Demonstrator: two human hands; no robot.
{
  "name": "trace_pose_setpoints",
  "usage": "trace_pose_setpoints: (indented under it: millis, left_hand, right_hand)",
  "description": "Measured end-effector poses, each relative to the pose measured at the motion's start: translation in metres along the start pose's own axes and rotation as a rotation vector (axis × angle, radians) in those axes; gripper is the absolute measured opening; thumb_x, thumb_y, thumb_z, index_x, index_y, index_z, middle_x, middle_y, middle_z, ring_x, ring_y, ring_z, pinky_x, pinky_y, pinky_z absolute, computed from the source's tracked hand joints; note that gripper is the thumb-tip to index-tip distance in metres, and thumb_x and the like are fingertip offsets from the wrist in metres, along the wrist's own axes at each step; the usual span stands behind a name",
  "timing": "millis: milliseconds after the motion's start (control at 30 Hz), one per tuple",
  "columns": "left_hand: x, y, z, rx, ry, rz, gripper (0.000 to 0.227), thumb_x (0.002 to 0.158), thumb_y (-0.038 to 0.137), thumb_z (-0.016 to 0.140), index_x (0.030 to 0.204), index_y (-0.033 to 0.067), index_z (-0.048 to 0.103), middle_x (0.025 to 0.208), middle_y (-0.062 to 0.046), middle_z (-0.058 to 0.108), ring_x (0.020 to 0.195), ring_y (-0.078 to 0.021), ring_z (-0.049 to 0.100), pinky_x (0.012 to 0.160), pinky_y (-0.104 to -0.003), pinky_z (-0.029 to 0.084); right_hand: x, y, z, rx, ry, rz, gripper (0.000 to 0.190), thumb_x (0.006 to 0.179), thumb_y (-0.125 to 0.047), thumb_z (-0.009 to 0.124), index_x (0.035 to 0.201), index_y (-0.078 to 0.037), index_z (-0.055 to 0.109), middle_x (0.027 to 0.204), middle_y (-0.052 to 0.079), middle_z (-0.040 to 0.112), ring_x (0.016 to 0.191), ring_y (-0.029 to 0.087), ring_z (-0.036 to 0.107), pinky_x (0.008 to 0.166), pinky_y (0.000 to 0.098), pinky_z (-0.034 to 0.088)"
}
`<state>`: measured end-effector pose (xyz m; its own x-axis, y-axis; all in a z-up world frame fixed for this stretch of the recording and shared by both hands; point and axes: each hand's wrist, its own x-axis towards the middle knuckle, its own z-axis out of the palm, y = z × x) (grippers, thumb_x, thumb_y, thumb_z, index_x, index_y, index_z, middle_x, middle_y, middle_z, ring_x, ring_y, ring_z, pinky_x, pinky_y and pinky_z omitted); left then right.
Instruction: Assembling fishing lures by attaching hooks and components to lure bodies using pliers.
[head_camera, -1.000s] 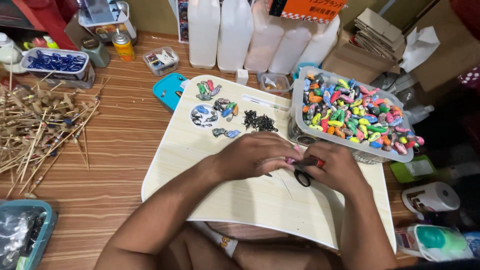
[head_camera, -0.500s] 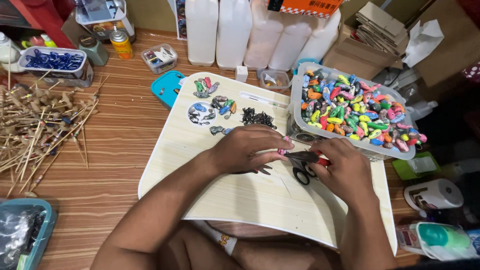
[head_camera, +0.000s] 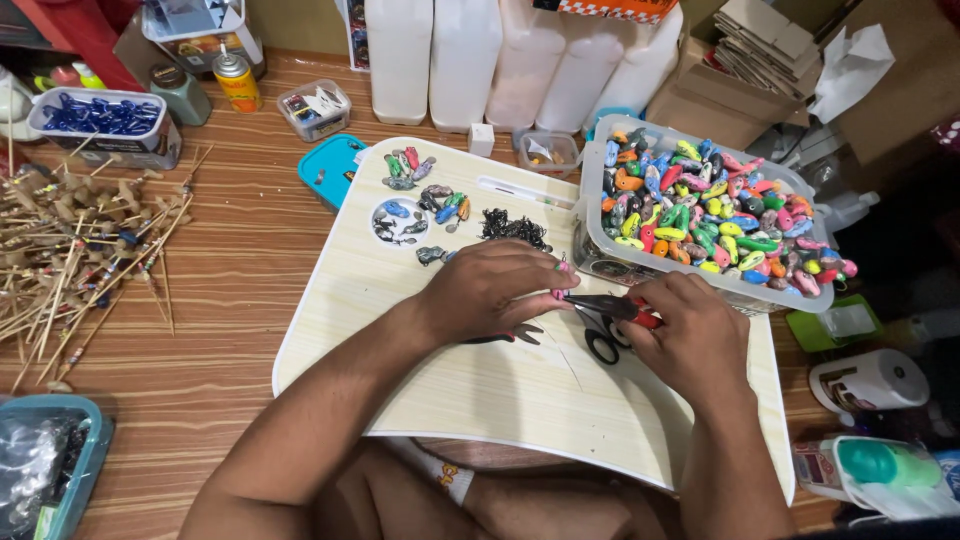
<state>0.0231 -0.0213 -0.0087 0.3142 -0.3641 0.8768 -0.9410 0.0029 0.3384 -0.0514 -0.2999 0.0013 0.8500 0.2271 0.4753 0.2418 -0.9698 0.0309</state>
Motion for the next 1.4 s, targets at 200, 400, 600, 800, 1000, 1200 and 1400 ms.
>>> trace_pose_setpoints:
  millis: [200, 400, 600, 800, 1000, 1200, 1400]
  left_hand:
    - [-0.001, -0.004, 0.002, 0.014, 0.022, 0.05, 0.019, 0.088, 0.014, 0.081, 0.104, 0.0079, 0.075, 0.097, -0.013, 0.077, 0.097, -0.0309, 0.076, 0.085, -0.045, 0.062]
    - [-0.005, -0.01, 0.006, 0.081, 0.029, 0.105, 0.02, 0.088, 0.018, 0.082, 0.104, 0.0082, 0.075, 0.098, -0.012, 0.077, 0.097, -0.0295, 0.075, 0.085, -0.043, 0.062]
    - [-0.001, -0.007, -0.002, 0.11, -0.002, 0.093, 0.016, 0.089, 0.018, 0.08, 0.1, 0.0077, 0.075, 0.095, -0.013, 0.078, 0.097, -0.0286, 0.076, 0.081, -0.042, 0.062]
    - [-0.002, -0.006, -0.002, 0.131, 0.008, 0.076, 0.015, 0.09, 0.022, 0.079, 0.098, 0.0103, 0.076, 0.093, -0.011, 0.079, 0.096, -0.0263, 0.077, 0.078, -0.04, 0.062]
    - [-0.014, -0.035, 0.0, 0.331, 0.036, 0.036, 0.019, 0.09, 0.025, 0.08, 0.105, 0.0146, 0.076, 0.098, -0.006, 0.079, 0.097, -0.0209, 0.076, 0.079, -0.035, 0.061]
    - [-0.005, -0.036, -0.026, 0.177, 0.058, -0.244, 0.033, 0.09, 0.02, 0.081, 0.12, 0.0132, 0.071, 0.109, -0.009, 0.077, 0.103, -0.0262, 0.074, 0.084, -0.041, 0.059]
    - [-0.003, -0.023, -0.021, -0.089, 0.05, -0.387, 0.028, 0.098, 0.014, 0.069, 0.125, 0.0103, 0.068, 0.111, -0.012, 0.077, 0.103, -0.0271, 0.074, 0.088, -0.04, 0.058]
  right_hand:
    - [0.0, -0.002, 0.0, 0.033, -0.04, 0.052, 0.021, 0.073, -0.038, 0.081, 0.088, -0.027, 0.072, 0.077, -0.004, 0.065, 0.088, 0.022, 0.069, 0.066, 0.0388, 0.054]
    - [-0.002, 0.008, 0.025, -0.11, 0.033, 0.099, 0.022, 0.069, -0.043, 0.079, 0.083, -0.029, 0.069, 0.078, -0.007, 0.062, 0.088, 0.018, 0.068, 0.068, 0.0341, 0.053]
    - [0.002, 0.014, 0.046, -0.175, 0.247, -0.046, 0.017, 0.065, -0.034, 0.072, 0.077, -0.026, 0.063, 0.074, -0.007, 0.056, 0.081, 0.018, 0.066, 0.069, 0.0314, 0.052]
    - [0.002, 0.025, 0.057, -0.18, 0.34, -0.129, 0.018, 0.066, -0.033, 0.074, 0.079, -0.025, 0.065, 0.076, -0.005, 0.057, 0.08, 0.019, 0.066, 0.069, 0.0315, 0.052]
    - [0.007, -0.01, 0.034, -0.159, 0.149, 0.021, 0.02, 0.075, -0.04, 0.076, 0.086, -0.026, 0.065, 0.081, -0.003, 0.058, 0.083, 0.024, 0.068, 0.07, 0.0373, 0.056]
    - [0.005, -0.045, 0.031, 0.075, -0.21, 0.121, 0.032, 0.074, -0.043, 0.072, 0.096, -0.021, 0.066, 0.088, 0.005, 0.064, 0.087, 0.033, 0.071, 0.075, 0.0481, 0.058]
    - [0.0, -0.065, 0.054, 0.153, -0.394, -0.002, 0.037, 0.08, -0.044, 0.077, 0.104, -0.017, 0.071, 0.096, 0.006, 0.065, 0.095, 0.033, 0.071, 0.077, 0.0461, 0.06]
